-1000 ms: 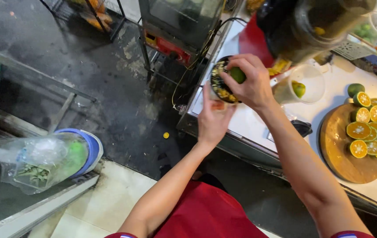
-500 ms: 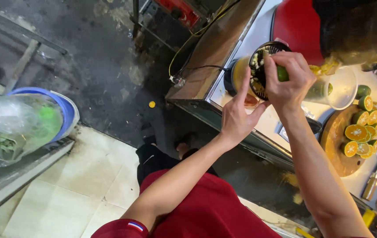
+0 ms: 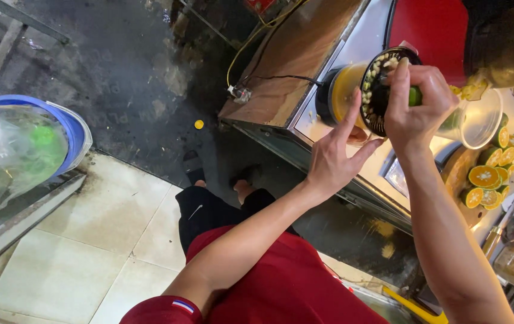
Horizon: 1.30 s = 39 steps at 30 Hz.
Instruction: The person juices citrus fruits using a manual press, toasts and prepares a sandwich with meat and vegetables, and then packages the order for a customer.
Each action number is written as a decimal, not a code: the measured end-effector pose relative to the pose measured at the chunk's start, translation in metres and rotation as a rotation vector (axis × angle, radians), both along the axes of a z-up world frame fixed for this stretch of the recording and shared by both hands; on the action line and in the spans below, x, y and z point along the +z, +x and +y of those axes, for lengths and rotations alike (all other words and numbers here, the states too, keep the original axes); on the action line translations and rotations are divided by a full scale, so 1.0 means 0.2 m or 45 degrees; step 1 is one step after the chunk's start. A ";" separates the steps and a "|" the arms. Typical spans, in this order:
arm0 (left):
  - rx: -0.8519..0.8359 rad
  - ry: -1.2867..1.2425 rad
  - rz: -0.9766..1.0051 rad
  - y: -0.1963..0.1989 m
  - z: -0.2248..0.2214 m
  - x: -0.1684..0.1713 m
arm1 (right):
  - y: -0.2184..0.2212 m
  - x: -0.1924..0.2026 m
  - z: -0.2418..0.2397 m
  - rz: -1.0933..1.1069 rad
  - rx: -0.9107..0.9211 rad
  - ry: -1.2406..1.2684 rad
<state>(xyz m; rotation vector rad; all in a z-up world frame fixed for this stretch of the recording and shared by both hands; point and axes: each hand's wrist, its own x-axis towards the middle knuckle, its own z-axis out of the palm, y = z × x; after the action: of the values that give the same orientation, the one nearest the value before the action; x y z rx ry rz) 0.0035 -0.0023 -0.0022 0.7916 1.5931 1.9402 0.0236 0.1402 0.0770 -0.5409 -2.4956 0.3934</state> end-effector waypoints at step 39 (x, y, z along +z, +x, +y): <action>-0.018 0.015 -0.053 -0.03 -0.03 0.03 | -0.07 0.08 -0.08 -0.146 0.100 0.060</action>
<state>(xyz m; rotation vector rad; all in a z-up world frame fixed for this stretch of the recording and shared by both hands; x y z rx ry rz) -0.0017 -0.0077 0.0033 0.7599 1.5487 1.9457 0.0088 0.1252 0.0927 -0.4598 -2.6356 0.3411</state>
